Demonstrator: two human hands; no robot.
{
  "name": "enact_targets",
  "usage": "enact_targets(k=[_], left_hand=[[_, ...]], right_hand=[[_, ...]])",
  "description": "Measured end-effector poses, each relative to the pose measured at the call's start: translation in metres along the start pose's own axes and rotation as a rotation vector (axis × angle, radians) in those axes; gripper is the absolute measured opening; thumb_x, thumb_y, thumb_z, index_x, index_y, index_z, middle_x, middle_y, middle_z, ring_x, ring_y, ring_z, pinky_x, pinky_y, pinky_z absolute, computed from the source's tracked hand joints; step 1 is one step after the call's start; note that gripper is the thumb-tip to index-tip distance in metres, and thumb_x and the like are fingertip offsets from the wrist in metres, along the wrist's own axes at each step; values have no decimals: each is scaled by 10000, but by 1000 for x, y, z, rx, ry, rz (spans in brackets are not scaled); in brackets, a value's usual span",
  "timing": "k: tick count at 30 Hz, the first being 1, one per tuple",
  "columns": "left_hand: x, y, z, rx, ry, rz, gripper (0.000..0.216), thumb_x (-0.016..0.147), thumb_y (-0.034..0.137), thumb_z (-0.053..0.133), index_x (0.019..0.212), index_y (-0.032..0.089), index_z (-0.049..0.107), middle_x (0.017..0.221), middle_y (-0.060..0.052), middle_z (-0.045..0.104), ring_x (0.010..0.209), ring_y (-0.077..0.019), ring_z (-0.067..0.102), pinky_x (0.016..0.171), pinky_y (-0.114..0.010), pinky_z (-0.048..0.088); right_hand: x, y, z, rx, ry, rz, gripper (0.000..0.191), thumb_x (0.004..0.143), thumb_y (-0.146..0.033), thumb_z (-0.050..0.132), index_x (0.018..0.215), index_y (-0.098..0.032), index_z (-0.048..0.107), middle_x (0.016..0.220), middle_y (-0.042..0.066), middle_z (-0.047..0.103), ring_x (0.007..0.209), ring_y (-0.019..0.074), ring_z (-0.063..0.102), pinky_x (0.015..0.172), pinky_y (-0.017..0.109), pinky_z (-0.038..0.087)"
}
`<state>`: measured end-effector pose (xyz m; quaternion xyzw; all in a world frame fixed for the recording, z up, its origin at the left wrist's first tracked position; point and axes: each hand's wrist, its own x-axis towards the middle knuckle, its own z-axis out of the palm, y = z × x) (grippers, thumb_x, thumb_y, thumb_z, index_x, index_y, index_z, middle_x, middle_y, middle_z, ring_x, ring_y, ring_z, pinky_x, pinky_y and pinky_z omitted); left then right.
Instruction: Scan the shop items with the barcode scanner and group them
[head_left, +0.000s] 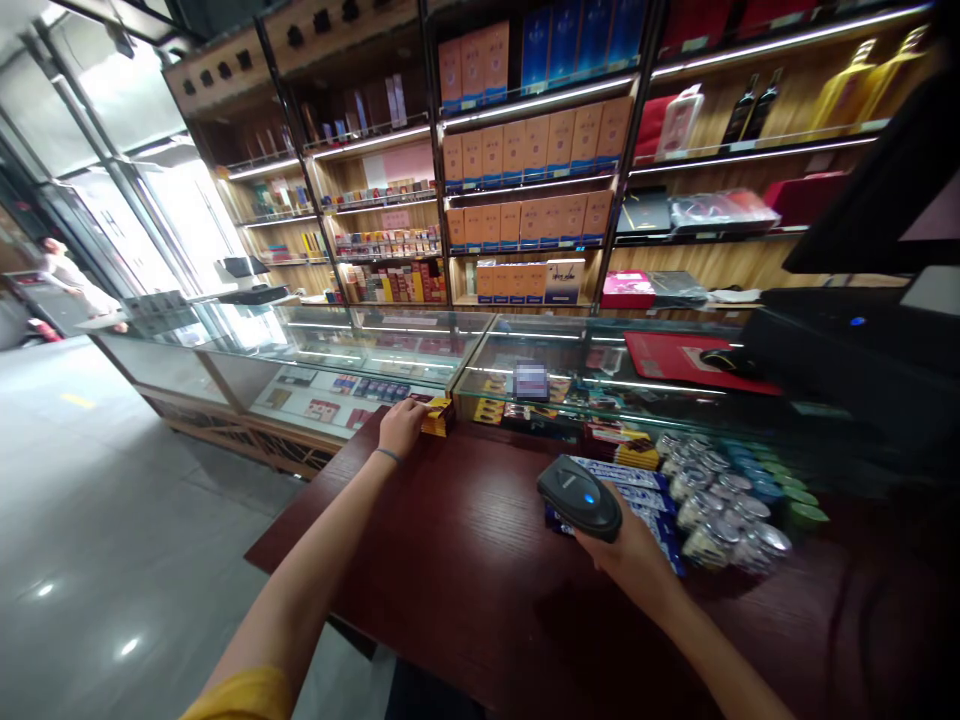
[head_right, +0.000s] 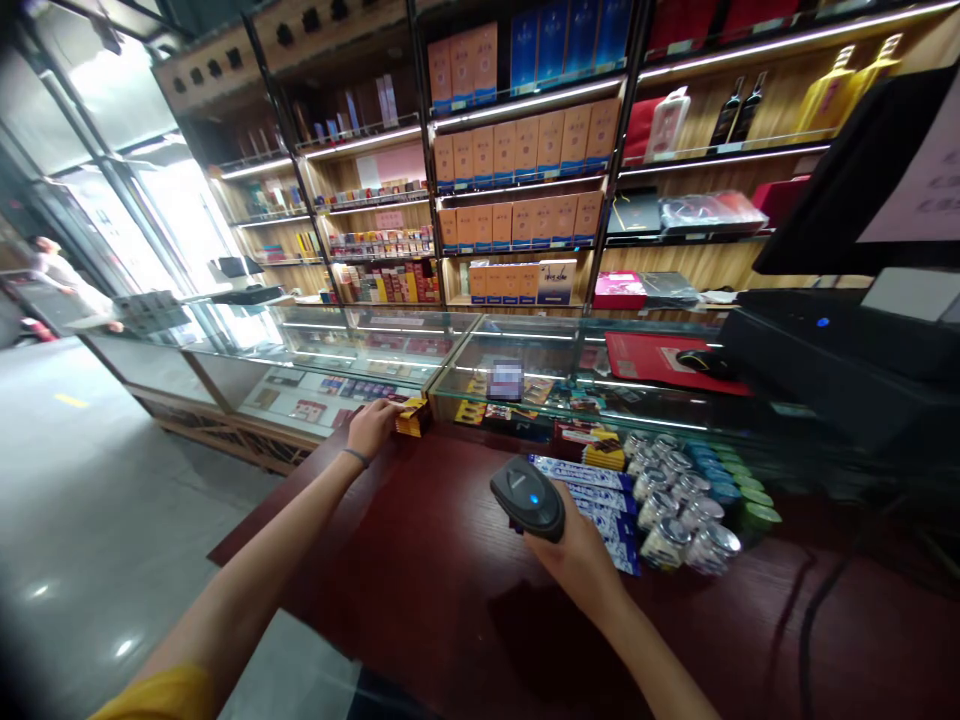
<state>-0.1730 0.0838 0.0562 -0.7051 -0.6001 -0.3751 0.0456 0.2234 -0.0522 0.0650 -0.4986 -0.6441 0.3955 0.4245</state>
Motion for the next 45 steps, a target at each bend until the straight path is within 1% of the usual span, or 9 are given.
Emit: enact_targets(k=[8,15,20,26,28,31,33,39,45], left_hand=[[18,-13,12,-107,-68,-7,105,835,310,727,901,335,805,907,-57,678,810,-193,631,821,-270,495],[19,-21,17,-115,-117,77,241,832,229,673,1014,326,797,989,-73,675,895,-211,635,917,-319,501],[16,-16,14,-126,-126,75,288,769,216,726,1037,310,775,996,-80,668,960,-236,634,977,-353,492],[13,4,18,-135,7,8,355,780,259,749,1134,266,720,1086,-119,672,1069,-304,616,1047,-433,456],[13,18,23,-102,29,49,342,834,279,698,1174,248,694,1150,-128,661,1122,-315,598,1066,-459,442],[13,51,34,-51,23,145,320,922,302,591,1229,233,649,1193,-122,643,1155,-301,585,1063,-466,450],[15,80,44,-53,16,219,313,961,302,535,1248,219,630,1180,-123,642,1140,-286,591,1046,-455,468],[20,174,90,-197,-70,406,279,961,244,543,1219,236,646,1152,-102,659,1123,-265,615,1021,-435,498],[14,237,147,-283,-210,472,416,909,165,600,1318,243,614,1293,-108,628,1235,-270,578,1072,-445,484]], right_hand=[[1,13,-1,-13,-25,-72,360,806,-362,628,1130,-240,533,744,-11,684,665,202,663,541,277,462],[2,17,-4,-47,11,-66,396,793,-337,626,1164,-230,538,755,-8,682,624,185,639,509,261,429],[2,11,-5,-28,21,-42,419,775,-359,637,1165,-235,545,794,-1,707,658,199,661,523,270,441],[5,2,-24,-87,115,23,421,724,-377,674,1116,-239,603,832,21,738,796,247,706,600,300,498],[7,-1,-39,-85,180,-4,479,710,-388,690,1153,-223,610,817,28,735,771,250,707,611,316,515],[6,-6,-65,-83,210,42,471,728,-390,689,1154,-204,616,552,-48,611,457,189,576,467,296,460],[5,-8,-83,-84,246,61,468,727,-386,697,1149,-199,618,501,-62,581,388,171,519,414,283,423],[-3,-4,-125,-70,316,96,425,756,-402,704,1122,-209,607,482,-62,572,361,162,501,393,278,416],[-10,4,-155,-22,373,119,336,763,-388,713,1022,-231,567,495,-71,558,364,152,495,378,271,403]])
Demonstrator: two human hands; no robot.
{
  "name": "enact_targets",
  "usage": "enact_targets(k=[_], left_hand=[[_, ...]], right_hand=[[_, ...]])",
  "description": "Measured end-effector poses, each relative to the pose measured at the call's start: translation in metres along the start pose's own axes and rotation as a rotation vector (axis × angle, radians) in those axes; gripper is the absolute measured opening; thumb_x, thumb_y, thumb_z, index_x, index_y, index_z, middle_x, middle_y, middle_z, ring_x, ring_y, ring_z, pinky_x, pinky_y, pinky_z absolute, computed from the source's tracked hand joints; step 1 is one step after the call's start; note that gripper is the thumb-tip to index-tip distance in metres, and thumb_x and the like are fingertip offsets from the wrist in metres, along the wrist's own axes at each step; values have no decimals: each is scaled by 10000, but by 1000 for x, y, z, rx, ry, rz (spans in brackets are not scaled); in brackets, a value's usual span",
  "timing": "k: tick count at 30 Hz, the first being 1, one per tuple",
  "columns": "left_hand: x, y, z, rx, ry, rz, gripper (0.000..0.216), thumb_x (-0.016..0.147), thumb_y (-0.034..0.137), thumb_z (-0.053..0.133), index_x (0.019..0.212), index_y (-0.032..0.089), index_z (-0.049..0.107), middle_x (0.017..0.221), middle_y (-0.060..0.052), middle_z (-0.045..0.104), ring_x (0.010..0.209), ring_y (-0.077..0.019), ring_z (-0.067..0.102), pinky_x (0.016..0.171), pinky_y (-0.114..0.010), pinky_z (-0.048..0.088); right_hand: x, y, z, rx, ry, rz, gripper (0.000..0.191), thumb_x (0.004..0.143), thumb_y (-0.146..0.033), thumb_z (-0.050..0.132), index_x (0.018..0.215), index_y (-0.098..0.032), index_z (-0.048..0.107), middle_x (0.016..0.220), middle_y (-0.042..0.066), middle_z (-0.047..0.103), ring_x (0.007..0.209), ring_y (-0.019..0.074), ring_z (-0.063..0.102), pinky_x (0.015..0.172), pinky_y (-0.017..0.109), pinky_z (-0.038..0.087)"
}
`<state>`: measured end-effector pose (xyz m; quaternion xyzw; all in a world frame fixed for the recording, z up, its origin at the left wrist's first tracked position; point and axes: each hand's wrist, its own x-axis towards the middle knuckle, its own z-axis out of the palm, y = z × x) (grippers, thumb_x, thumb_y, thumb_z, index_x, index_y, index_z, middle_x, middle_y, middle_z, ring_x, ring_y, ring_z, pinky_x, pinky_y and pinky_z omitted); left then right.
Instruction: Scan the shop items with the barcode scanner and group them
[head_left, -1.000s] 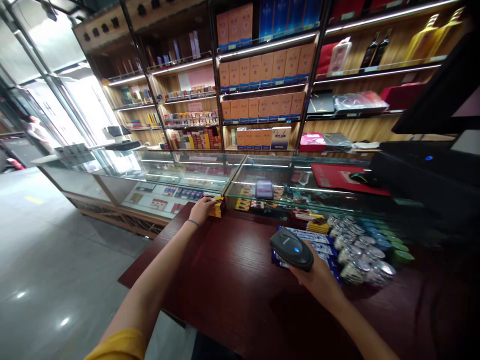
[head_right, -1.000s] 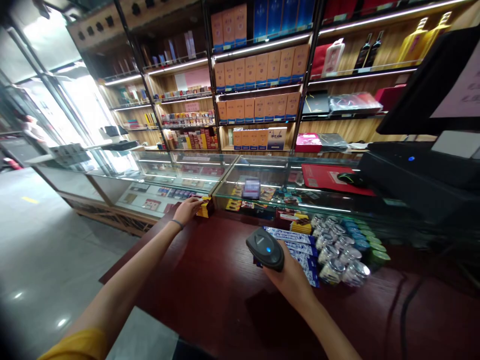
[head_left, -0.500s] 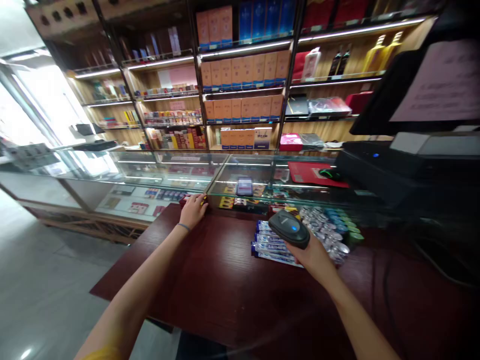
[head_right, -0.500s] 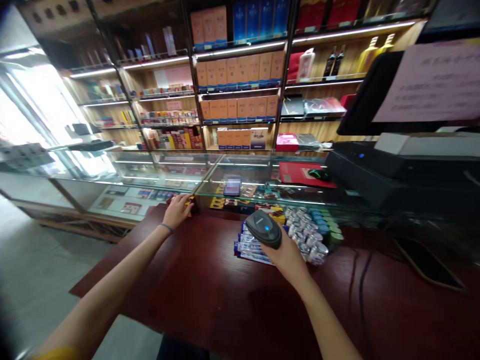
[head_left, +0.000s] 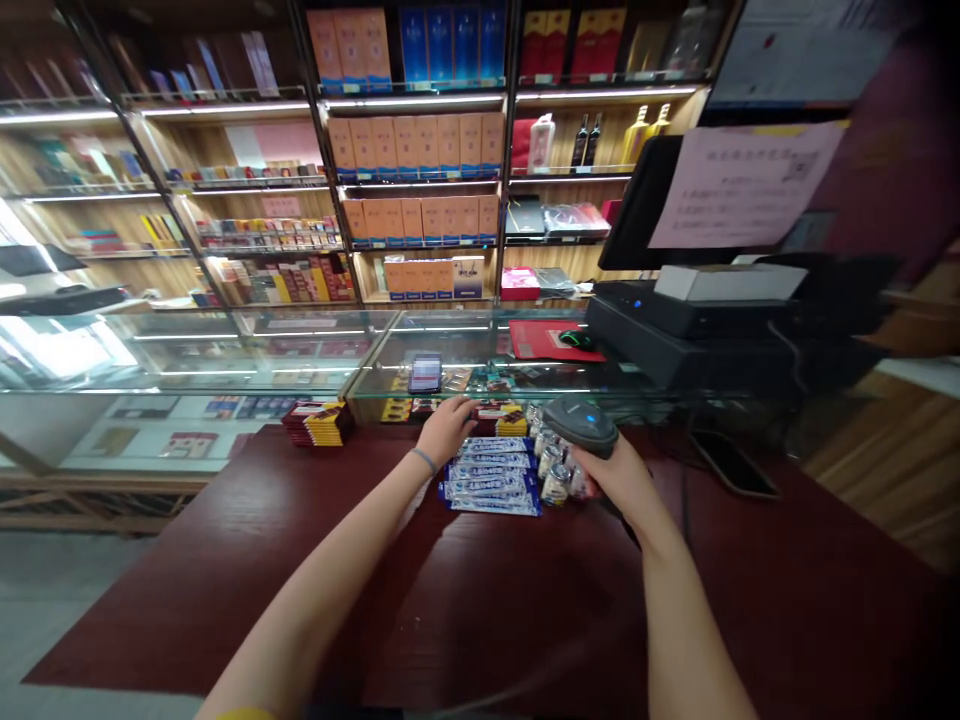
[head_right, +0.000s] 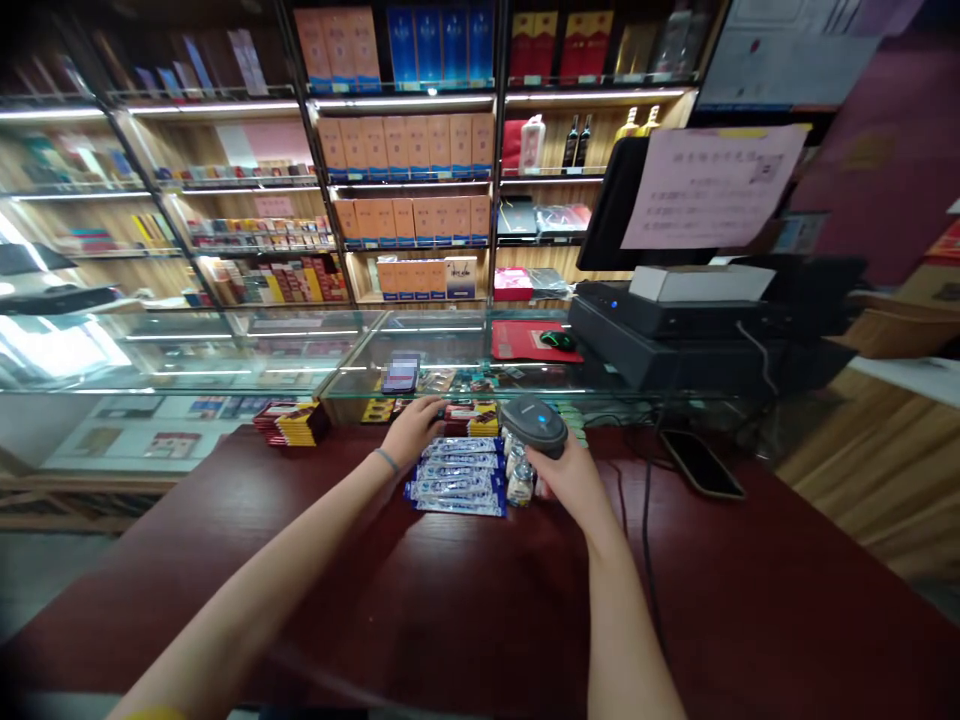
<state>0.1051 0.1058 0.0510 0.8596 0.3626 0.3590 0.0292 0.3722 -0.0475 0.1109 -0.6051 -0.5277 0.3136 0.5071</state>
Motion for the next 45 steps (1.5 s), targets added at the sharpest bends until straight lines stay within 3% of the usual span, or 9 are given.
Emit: enact_targets(k=[8,15,20,24,28,33,38,42,45], left_hand=[[24,34,54,102,-106,-2,438,892,166,614,1325,232,621,1301,-132,633,1196,-287,588,1054,-457,480],[29,41,63,315,-241,-20,296,938,187,554,1204,221,680,1145,-118,682,1087,-269,612,936,-394,491],[30,43,56,342,-253,46,265,949,167,540,1171,205,680,1057,-110,711,1011,-247,651,878,-363,504],[25,43,37,302,-118,97,271,956,154,541,1197,195,656,1006,-105,737,949,-226,691,852,-344,518],[7,43,8,179,146,46,225,984,224,531,1163,211,666,1015,-92,754,953,-223,707,893,-354,521],[-28,31,-25,-220,408,-255,191,955,272,567,1116,241,664,1021,-58,748,925,-216,709,852,-332,535],[-67,1,-42,-687,603,-548,234,850,346,697,1036,225,623,977,-53,736,953,-228,711,856,-334,556],[-94,-18,-47,-972,678,-726,368,761,385,773,1022,200,591,942,-48,713,839,-192,701,742,-318,589],[-109,-27,-44,-1114,768,-809,429,739,365,795,1071,201,580,1009,-56,701,888,-177,697,782,-342,605]], right_hand=[[11,26,-19,77,25,41,286,780,-418,725,939,-249,558,491,-90,527,347,142,484,356,262,382],[7,23,-17,120,24,55,290,767,-406,748,914,-252,550,482,-94,528,354,140,483,359,257,389],[7,21,-17,131,28,21,263,786,-393,730,905,-245,548,480,-95,519,356,132,478,363,247,383],[8,22,-13,118,37,23,287,780,-396,728,941,-246,543,482,-87,531,357,147,496,365,261,400],[4,14,0,95,39,-4,396,749,-410,746,1061,-243,569,478,-88,540,341,152,478,353,268,385],[-4,0,19,58,-13,-44,466,754,-406,723,1158,-229,573,531,-70,583,363,150,493,380,275,420],[-10,-1,47,-40,-39,-106,452,758,-374,693,1171,-226,583,640,-28,658,416,155,542,449,286,461],[-20,0,78,-66,-99,-144,441,730,-340,679,1151,-242,591,814,25,718,623,211,661,533,295,493],[-29,-1,98,-59,-180,-146,455,730,-316,662,1174,-268,578,880,23,736,809,249,705,632,308,523]])
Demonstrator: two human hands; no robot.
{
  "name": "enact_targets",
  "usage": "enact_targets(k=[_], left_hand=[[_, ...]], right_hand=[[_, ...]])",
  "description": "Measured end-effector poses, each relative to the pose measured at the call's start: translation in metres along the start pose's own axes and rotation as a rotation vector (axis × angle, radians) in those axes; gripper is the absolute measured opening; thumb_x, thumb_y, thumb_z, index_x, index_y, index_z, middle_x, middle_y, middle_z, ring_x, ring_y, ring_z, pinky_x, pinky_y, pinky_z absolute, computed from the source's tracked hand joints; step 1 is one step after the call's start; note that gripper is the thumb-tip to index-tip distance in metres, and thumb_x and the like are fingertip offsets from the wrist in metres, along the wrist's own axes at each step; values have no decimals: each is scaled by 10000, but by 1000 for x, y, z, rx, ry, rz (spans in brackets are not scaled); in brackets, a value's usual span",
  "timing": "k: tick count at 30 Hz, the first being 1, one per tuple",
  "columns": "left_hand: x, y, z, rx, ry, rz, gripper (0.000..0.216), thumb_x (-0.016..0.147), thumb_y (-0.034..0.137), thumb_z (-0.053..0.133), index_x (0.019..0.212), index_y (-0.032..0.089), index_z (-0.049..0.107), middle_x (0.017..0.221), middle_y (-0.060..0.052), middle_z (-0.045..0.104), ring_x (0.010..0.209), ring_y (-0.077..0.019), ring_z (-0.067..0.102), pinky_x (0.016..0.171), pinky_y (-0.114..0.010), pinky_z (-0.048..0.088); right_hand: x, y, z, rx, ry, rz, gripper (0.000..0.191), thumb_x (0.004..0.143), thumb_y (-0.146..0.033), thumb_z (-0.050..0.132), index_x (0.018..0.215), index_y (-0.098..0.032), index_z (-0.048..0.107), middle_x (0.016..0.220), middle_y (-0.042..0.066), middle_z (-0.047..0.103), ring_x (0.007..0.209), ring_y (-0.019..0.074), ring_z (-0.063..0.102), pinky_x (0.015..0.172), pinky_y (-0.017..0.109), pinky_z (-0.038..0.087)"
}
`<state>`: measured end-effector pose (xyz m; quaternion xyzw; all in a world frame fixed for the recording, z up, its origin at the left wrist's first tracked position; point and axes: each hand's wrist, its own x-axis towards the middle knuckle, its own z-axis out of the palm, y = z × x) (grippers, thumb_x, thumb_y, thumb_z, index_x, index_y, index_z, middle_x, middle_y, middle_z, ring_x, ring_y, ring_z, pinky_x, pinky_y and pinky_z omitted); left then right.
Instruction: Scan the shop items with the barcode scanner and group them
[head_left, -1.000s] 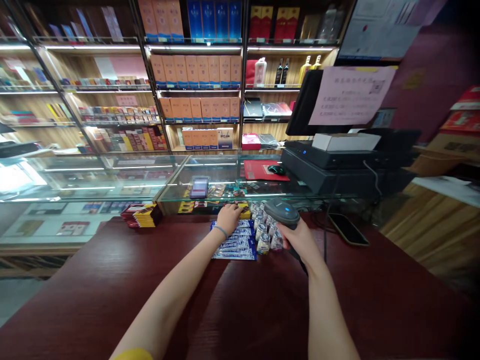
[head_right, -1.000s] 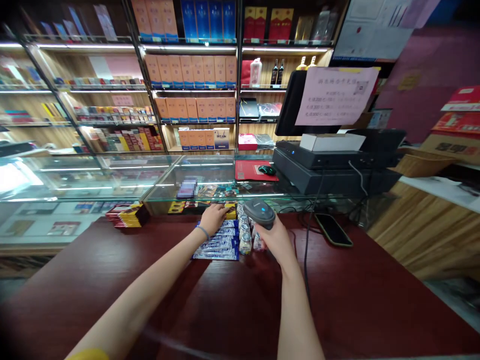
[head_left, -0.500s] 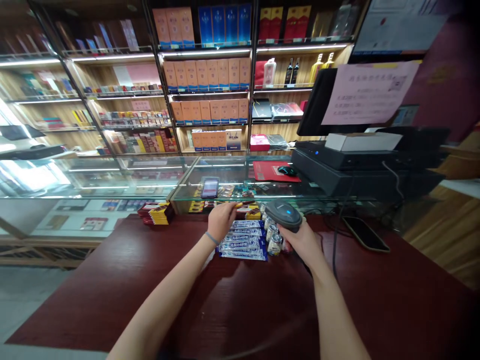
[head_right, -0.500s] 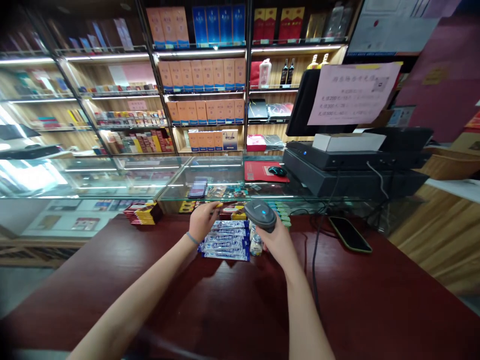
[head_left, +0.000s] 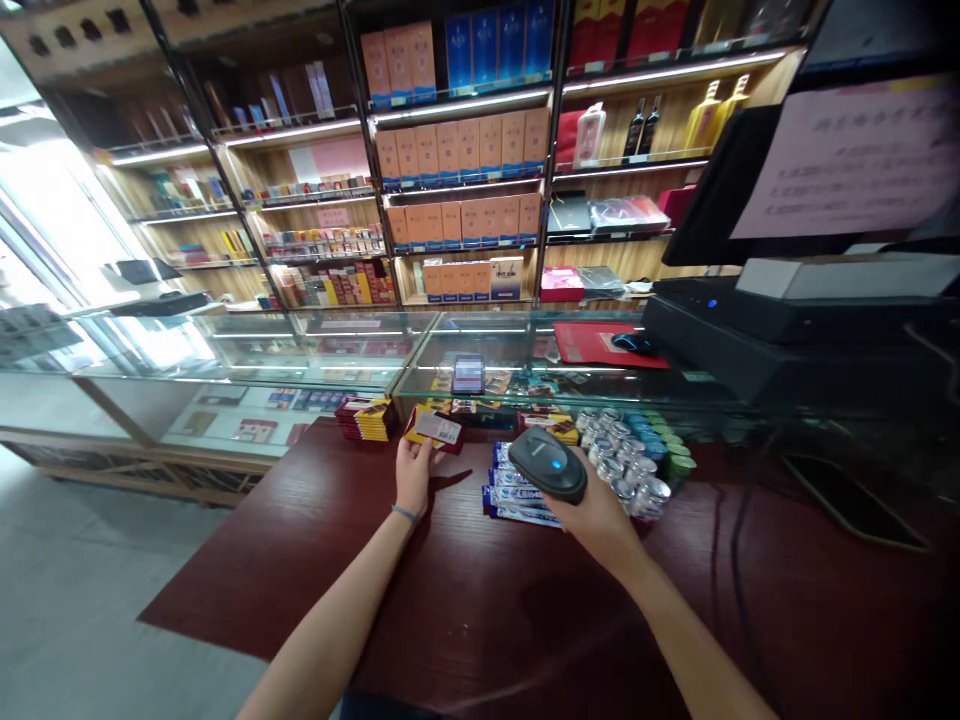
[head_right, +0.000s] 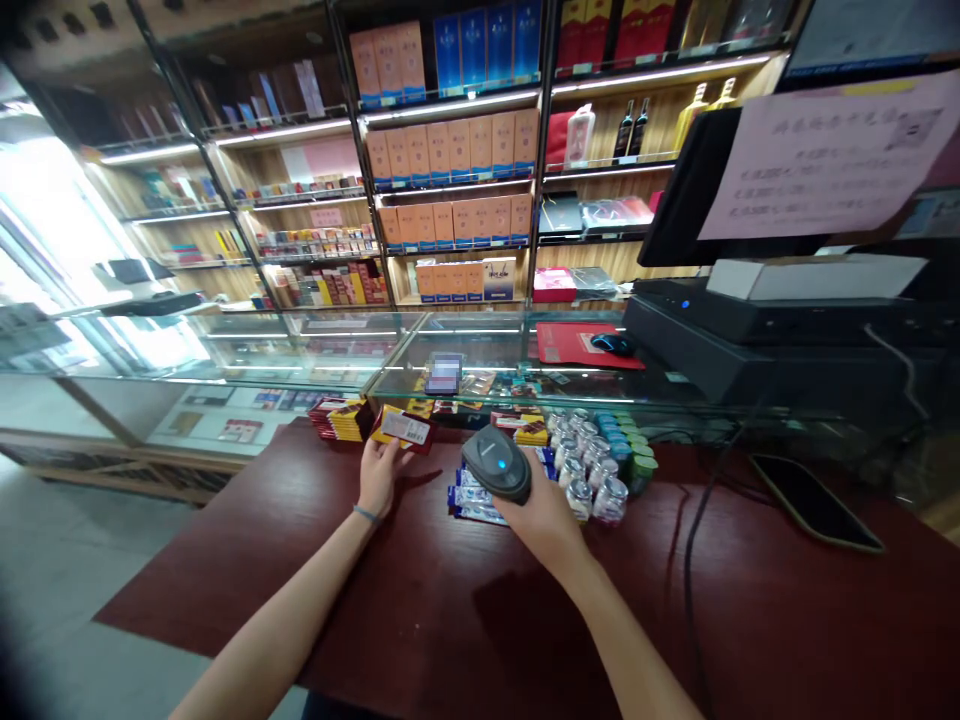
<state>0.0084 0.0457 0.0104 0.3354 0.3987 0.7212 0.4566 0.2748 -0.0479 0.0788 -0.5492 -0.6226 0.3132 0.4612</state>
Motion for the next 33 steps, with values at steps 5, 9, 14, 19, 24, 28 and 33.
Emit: enact_targets(k=[5,9,14,19,24,28,33], left_hand=[[2,-11,-13,-128,84,-88,375,742,336,803,1007,202,574,997,-35,687,831,-132,678,848,-396,598],[6,-14,-17,-153,101,-121,335,777,333,780,1010,208,573,1021,-40,700,854,-135,692,876,-401,593],[8,-15,-18,-162,83,-134,303,806,309,755,1030,223,571,1116,-58,702,984,-174,706,937,-442,578],[8,-16,-18,-114,31,-92,278,849,345,712,1066,247,569,1176,-73,691,1097,-208,687,980,-478,559],[10,-16,-18,-128,101,-143,347,768,342,783,997,218,554,967,-23,688,854,-138,688,904,-434,588],[10,-13,-18,-161,112,-148,358,735,324,806,953,205,548,904,0,666,767,-104,649,862,-398,592],[10,-6,-18,-136,118,-109,373,707,358,805,922,208,540,858,36,647,723,-89,631,823,-357,577]], right_hand=[[-11,1,26,-68,-114,-53,512,734,-278,639,1237,-292,552,940,12,751,905,260,722,727,320,523],[-15,12,39,-147,-138,-92,612,731,-267,631,1325,-299,487,1020,27,760,911,278,738,747,335,518],[-12,29,44,-210,-170,-127,589,742,-314,641,1315,-271,512,971,56,767,926,320,735,771,383,528],[-10,29,40,-148,-204,-149,547,740,-297,648,1278,-253,557,1041,76,763,998,317,718,794,378,529],[-11,19,36,-140,-223,-78,447,748,-297,640,1175,-266,511,872,2,733,803,248,708,695,314,494],[-11,15,36,-118,-217,-89,417,761,-296,625,1155,-274,490,881,0,723,793,237,699,698,309,483],[-11,13,37,-96,-186,-105,420,780,-294,598,1188,-275,500,898,11,726,808,245,701,700,320,485]])
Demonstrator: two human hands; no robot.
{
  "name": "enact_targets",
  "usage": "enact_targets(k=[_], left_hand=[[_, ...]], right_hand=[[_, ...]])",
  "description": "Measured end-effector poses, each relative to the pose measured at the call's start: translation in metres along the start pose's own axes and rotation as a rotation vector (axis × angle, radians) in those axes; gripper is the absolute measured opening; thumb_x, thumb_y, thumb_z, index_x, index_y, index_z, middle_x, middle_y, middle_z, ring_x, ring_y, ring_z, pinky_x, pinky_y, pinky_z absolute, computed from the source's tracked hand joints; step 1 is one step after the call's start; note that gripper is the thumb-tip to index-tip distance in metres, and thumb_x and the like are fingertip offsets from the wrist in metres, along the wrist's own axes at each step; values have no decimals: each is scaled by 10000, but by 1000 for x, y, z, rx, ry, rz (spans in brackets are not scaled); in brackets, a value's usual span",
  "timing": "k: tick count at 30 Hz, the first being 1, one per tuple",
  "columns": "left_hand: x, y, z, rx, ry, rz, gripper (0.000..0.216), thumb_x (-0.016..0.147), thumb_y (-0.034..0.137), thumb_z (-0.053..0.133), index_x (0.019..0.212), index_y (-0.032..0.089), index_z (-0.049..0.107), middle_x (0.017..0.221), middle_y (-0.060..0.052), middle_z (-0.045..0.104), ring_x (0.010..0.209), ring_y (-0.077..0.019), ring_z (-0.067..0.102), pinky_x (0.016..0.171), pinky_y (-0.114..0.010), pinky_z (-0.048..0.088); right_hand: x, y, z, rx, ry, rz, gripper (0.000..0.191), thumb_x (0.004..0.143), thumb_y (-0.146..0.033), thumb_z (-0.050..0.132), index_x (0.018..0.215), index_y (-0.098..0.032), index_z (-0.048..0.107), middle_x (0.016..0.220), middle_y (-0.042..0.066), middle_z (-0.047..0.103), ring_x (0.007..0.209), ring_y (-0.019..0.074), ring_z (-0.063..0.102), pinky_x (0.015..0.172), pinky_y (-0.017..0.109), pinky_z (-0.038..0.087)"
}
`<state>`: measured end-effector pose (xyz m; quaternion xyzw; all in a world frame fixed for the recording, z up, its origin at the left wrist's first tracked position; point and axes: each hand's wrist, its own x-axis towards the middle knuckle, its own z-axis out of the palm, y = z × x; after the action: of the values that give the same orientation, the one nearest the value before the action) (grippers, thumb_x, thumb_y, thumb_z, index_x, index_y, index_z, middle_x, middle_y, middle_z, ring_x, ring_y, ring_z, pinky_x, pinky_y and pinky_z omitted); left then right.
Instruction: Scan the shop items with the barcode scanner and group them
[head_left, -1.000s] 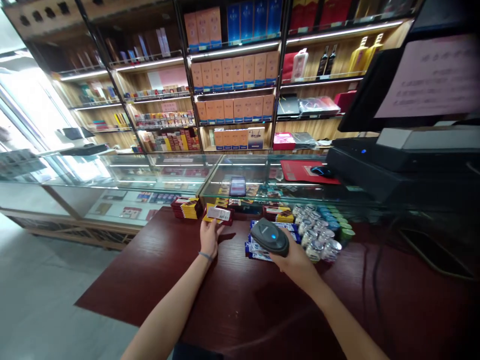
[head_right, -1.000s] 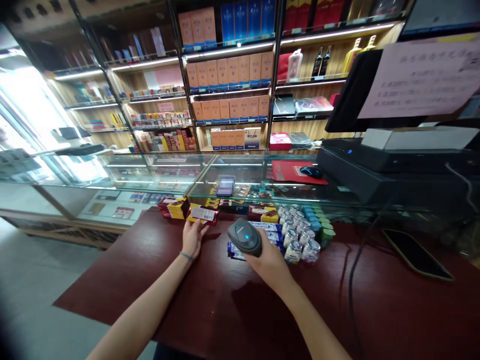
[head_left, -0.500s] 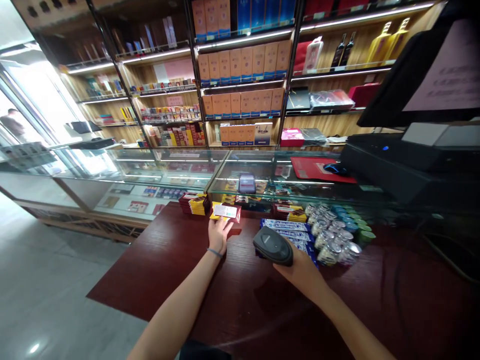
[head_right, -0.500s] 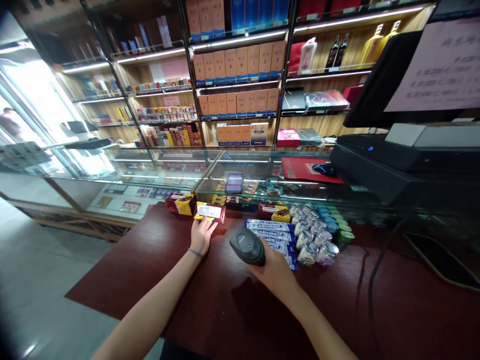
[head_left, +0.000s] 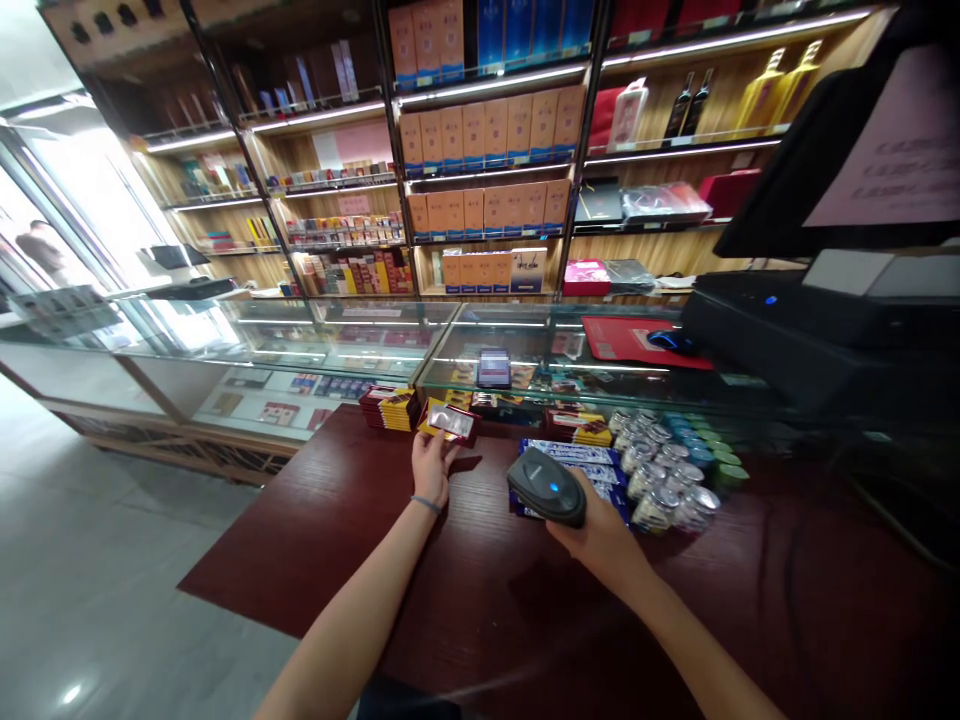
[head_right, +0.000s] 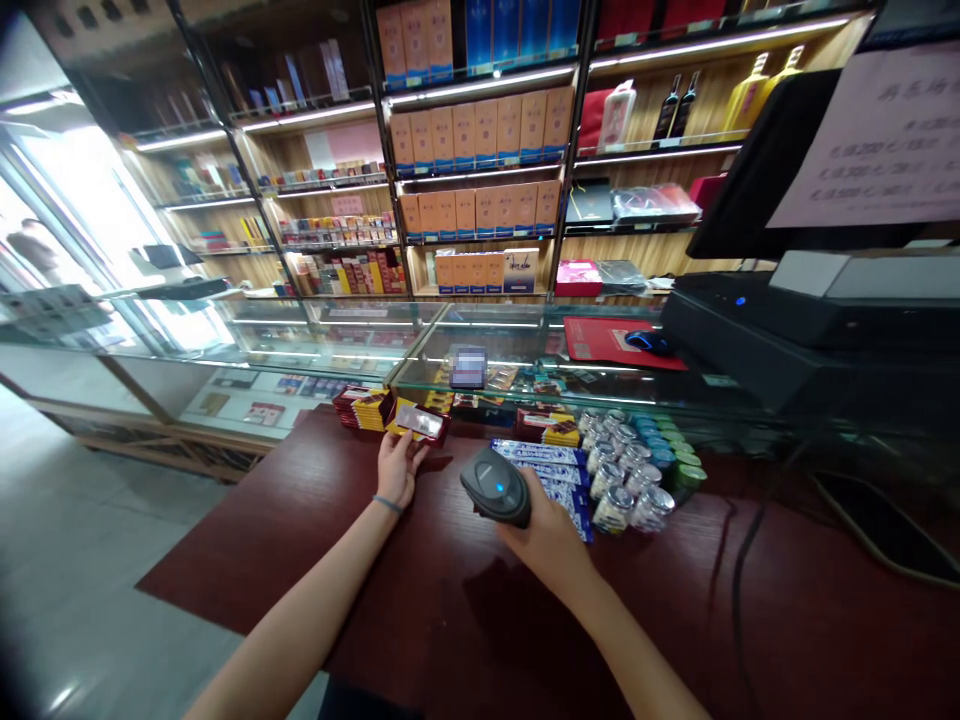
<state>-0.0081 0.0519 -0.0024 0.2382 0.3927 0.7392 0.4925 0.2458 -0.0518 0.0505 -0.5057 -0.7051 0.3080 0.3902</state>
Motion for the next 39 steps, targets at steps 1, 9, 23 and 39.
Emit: enact_targets(k=[1,9,23,39], left_hand=[[0,2,0,2,4,11,375,702,363,805,920,208,543,868,36,653,735,-91,640,811,-336,570],[18,28,3,-12,105,176,415,635,384,844,918,202,602,862,14,690,753,-115,666,710,-236,506],[71,130,-60,1036,-129,959,196,908,269,605,1027,275,761,1108,-64,749,1112,-246,661,1050,-420,473],[108,127,-78,1693,-374,976,256,989,254,523,1149,282,721,1193,-52,722,1138,-210,646,977,-326,510]], right_hand=[[0,0,0,5,-1,11,414,781,-300,601,1183,-273,504,875,7,720,793,245,698,683,319,483],[-1,-14,-1,173,18,108,384,753,-306,628,1125,-259,543,785,-23,691,653,187,633,551,270,453],[4,-28,5,228,45,166,426,776,-357,662,1173,-254,548,673,-59,625,527,151,544,508,263,404],[3,-16,12,179,49,30,346,824,-410,629,1116,-240,557,669,-37,645,583,178,609,545,273,419]])
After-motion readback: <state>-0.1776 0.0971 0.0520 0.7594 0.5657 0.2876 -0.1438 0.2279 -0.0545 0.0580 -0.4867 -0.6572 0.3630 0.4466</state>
